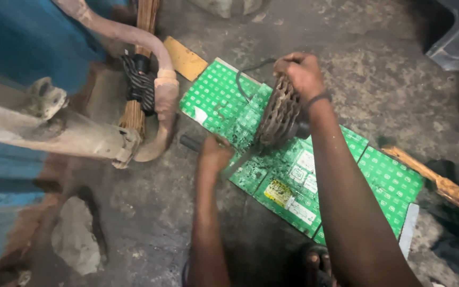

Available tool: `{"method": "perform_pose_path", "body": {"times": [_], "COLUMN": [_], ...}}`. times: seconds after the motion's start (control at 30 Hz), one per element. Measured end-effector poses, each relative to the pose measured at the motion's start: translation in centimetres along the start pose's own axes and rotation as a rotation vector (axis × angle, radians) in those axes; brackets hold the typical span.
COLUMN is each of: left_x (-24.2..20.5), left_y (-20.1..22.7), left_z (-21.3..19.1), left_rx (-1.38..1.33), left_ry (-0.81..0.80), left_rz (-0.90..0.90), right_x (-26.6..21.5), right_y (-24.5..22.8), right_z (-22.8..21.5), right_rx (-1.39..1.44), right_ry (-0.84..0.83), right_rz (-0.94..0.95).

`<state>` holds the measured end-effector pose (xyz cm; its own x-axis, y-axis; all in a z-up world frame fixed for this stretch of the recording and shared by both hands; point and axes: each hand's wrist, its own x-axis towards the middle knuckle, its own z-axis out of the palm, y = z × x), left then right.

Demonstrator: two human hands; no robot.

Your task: Cleaning and repairing a bicycle cassette and chain component.

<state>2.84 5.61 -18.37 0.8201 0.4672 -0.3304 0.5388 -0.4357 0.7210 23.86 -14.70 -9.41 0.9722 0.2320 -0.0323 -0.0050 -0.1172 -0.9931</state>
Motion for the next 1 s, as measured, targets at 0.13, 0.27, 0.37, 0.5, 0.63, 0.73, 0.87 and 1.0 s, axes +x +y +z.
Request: {"method": "perform_pose_path", "body": {"times": [0.13, 0.27, 0.37, 0.5, 0.63, 0.73, 0.87, 1.0], "left_x": [-0.9, -4.5, -5.9, -6.4, -5.5, -4.9, -3.8, -1.1], "left_y": [2.5, 4.4, 3.3, 2.4, 2.8, 1.5, 1.3, 1.1], "left_z": [-1.0, 1.2, 4.3, 5.1, 4.2, 4.6, 2.1, -2.5], "left_rx": [-0.151, 0.278, 0.412, 0.444, 0.491, 0.47, 0.383, 0.404], "left_ry": [-0.124, 0.013, 0.13, 0.298, 0.331, 0.246, 0.124, -0.093], "left_rz": [0.056, 0.22, 0.261, 0.369, 0.356, 0.306, 0.251, -0.041], "right_x": [-0.5, -0.1, 0.6, 0.7, 0.3, 0.0, 0.9, 2.8], "right_y": [0.8, 0.2, 0.6, 0.5, -0.2, -0.7, -0.4, 0.5], "right_z": [-0.3, 0.1, -0.2, -0.2, -0.2, 0.2, 0.4, 0.0], "right_rx": [-0.001, 0.118, 0.122, 0.073, 0.041, 0.118, 0.003, -0.227], "right_ry": [0.057, 0.055, 0.075, 0.068, 0.054, 0.102, 0.132, 0.169], "right_rz": [-0.005, -0.043, -0.027, 0.005, -0.031, 0.051, 0.104, 0.1]}}
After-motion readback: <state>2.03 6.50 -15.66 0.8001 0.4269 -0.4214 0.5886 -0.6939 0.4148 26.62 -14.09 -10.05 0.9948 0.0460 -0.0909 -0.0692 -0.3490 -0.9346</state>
